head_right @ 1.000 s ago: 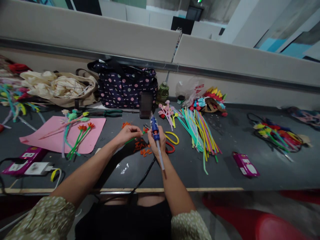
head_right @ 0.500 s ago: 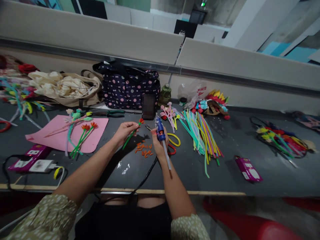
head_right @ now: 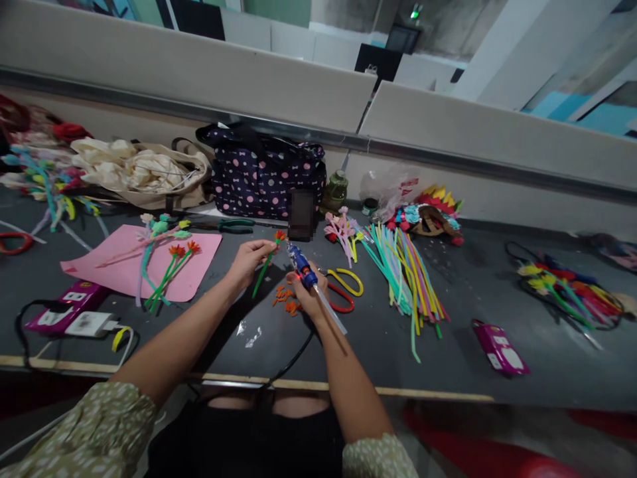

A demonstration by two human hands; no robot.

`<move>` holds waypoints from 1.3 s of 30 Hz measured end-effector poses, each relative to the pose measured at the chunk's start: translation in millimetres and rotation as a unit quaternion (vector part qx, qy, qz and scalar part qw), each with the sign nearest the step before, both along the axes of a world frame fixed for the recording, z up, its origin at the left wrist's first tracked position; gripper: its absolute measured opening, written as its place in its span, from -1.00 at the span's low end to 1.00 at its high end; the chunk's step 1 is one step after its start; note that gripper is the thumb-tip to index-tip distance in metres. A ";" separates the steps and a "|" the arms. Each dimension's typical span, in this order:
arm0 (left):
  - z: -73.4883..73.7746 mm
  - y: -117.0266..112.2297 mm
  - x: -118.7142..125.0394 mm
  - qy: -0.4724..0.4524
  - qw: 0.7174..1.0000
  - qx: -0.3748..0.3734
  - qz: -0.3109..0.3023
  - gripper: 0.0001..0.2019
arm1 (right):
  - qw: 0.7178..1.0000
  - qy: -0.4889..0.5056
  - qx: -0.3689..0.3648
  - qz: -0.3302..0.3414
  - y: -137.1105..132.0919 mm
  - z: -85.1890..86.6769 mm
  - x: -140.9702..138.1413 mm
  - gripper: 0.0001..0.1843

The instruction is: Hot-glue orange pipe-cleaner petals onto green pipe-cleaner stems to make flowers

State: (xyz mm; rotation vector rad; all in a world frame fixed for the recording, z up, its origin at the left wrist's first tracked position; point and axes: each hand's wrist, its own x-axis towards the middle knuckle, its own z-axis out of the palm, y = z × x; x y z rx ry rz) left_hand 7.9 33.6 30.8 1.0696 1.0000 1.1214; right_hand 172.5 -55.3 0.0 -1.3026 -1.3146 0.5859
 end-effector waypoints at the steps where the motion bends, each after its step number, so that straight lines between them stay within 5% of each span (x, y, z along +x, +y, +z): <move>1: -0.2 -0.1 0.3 0.001 1.000 0.005 0.000 -0.64 | 1.000 0.000 -0.009 0.010 0.2 -1.0 0.1 -0.61; 14: 4.2 -4.3 3.5 0.007 0.999 0.030 -0.018 -0.63 | 0.999 -0.032 -0.024 0.011 -0.6 -1.3 0.6 -0.65; 25: 1.6 -8.8 5.9 0.079 0.987 0.075 -0.119 -0.67 | 0.989 0.082 0.052 -0.108 9.2 3.0 6.6 -0.69; 39: -3.8 -6.8 8.9 0.170 0.951 0.193 -0.174 -0.78 | 0.993 0.039 0.067 -0.087 3.5 14.2 3.5 -0.76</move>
